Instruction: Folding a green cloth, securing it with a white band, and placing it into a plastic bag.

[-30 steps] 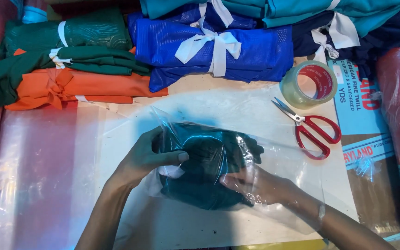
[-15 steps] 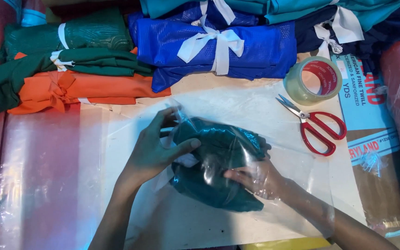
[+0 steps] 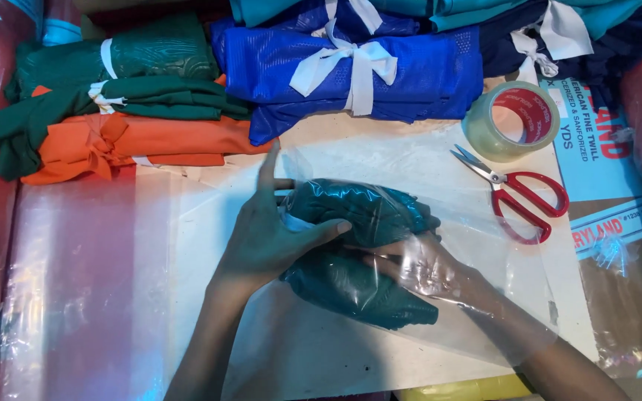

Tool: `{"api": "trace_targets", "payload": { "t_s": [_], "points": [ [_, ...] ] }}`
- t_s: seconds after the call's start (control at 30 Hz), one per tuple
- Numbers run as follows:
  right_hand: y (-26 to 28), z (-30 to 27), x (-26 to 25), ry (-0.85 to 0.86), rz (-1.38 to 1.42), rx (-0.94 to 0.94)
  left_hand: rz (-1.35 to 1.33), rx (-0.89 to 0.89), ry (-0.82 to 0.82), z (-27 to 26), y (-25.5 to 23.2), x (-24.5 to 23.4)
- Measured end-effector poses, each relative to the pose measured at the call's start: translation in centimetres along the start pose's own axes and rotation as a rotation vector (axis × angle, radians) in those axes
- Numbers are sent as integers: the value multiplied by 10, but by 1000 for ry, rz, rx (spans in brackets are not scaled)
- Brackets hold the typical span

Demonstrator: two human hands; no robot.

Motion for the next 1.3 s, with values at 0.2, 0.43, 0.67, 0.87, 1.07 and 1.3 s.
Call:
{"api": "trace_targets", "payload": {
  "t_s": [0.2,0.43,0.67,0.87,1.07,1.3],
  "points": [
    [-50,5,19,840,1335,-306,566,524,-442,-17,-2,12],
    [-72,12,22,98,492,-792,961,864,-220,-14,-19,71],
    [-70,28,18,250,-125,-425,1121,1033,-78,-16,-22,87],
    [-102,31,44,447,449,-853,1058,1035,-49,-11,-12,83],
    [-15,-43,-8,146,564,-809,994,959,-247,-20,-22,77],
    [-42,-14,5,208,576,-819,1147,810,-29,-13,-19,101]
  ]
}}
Point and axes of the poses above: each hand's wrist, its own z-axis towards the middle knuckle, its own x-axis out of the palm, y = z × x, the point moved 2 cm from there along z, towards the middle knuckle, and after that the axes turned 10 degrees about x, right-handed, at the moved point
